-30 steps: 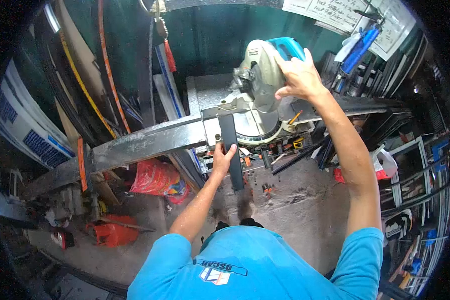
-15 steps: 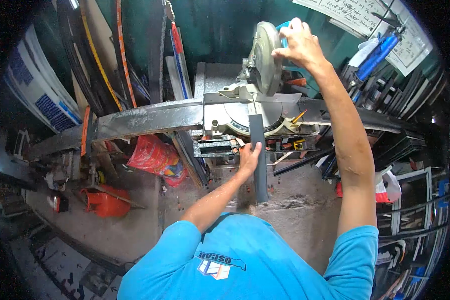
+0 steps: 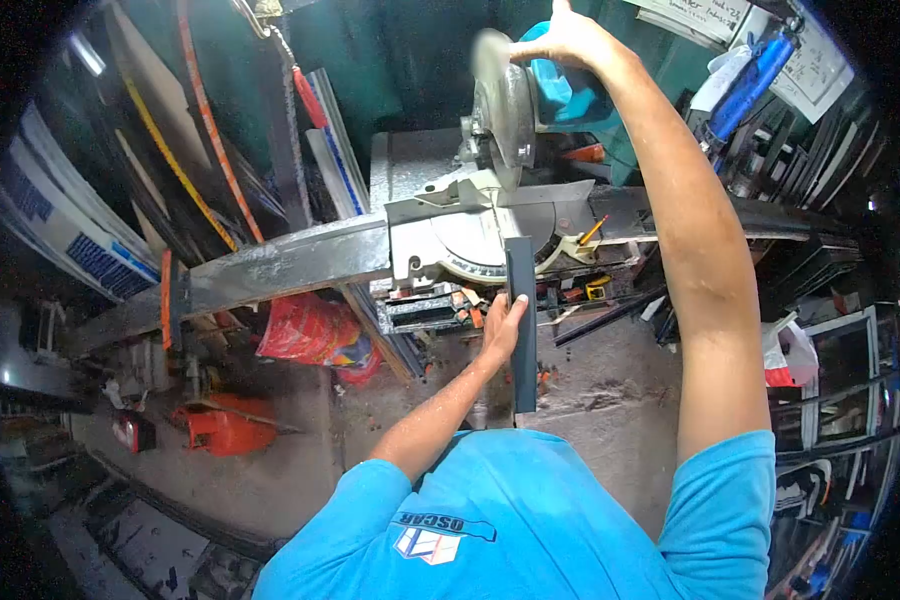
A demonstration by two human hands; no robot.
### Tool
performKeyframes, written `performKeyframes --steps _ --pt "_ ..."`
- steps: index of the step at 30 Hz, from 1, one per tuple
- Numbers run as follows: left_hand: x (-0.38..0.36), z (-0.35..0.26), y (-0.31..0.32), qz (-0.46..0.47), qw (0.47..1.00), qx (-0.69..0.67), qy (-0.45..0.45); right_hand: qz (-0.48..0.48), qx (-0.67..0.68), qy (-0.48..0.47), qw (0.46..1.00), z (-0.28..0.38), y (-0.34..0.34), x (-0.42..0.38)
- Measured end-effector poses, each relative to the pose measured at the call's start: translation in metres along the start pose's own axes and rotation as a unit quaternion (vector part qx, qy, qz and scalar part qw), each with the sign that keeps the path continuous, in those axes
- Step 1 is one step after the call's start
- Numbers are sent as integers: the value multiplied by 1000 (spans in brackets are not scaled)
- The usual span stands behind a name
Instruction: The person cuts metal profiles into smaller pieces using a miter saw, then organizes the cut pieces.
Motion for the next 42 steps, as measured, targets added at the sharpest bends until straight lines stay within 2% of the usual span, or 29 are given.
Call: performKeyframes --steps 1,3,4,6,10,13,14,15,17,19,21,25,26,27,29,31,33,34,35,39,42 --pt "-3 -4 5 5 1000 -5 -7 8 -4 3 1000 2 -2 -11" --pt "-8 -16 6 -6 1000 -23 -10 8 131 59 990 3 -10 -28" --pt "-6 -14 5 -3 1000 -23 -14 11 131 62 989 8 -10 -36" --pt "-7 -16 8 5 1000 1 24 -43 219 149 963 1 -14 -58" --pt "-14 -17 12 11 999 22 37 -69 240 176 952 21 -19 -95" --pt "-17 -12 16 6 999 27 29 -17 321 208 924 35 -15 -117" --pt "-14 -4 19 22 1000 -11 -12 -9 331 225 917 34 -9 -121" --pt "-15 -8 20 23 1000 -12 -16 -5 331 227 916 29 0 -122" --pt "-20 -29 21 25 996 88 8 -138 263 143 944 27 -9 -121" --pt "-16 -17 20 25 995 100 -7 -129 261 142 946 27 -10 -121" --pt "-16 -20 16 6 995 91 48 -118 253 152 948 25 -7 -119" --pt "-21 -16 13 6 998 61 34 -71 221 168 958 24 -11 -111" --pt "-24 -19 17 17 995 94 28 -110 188 145 965 20 -11 -106" --pt "-26 -22 21 29 991 127 22 -110 191 145 965 22 -15 -109" --pt "-25 -15 21 39 994 99 15 -40 257 178 949 26 -12 -114" --pt "-22 -13 22 60 998 0 11 -65 263 167 948 27 -15 -112" --pt "-24 -24 25 37 999 -18 12 -38 262 173 949 26 -13 -111" --pt "-24 -28 23 15 999 -38 16 -57 249 144 956 28 -20 -110" --pt "-24 -28 22 12 999 -39 12 -40 253 167 952 23 -12 -103" --pt "-12 -22 8 -25 999 10 44 -12 283 168 944 29 -26 -102" --pt "-7 -9 7 -25 997 -79 9 -13 306 152 940 29 -26 -97"
Point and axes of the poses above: each hand's wrist, its own x-axis towards the middle knuckle, its own y-axis out of the palm, z = x × y, the point moved 10 cm from there along x, towards the middle knuckle, and after that the axes turned 6 degrees about -x, right-handed, at the moved point
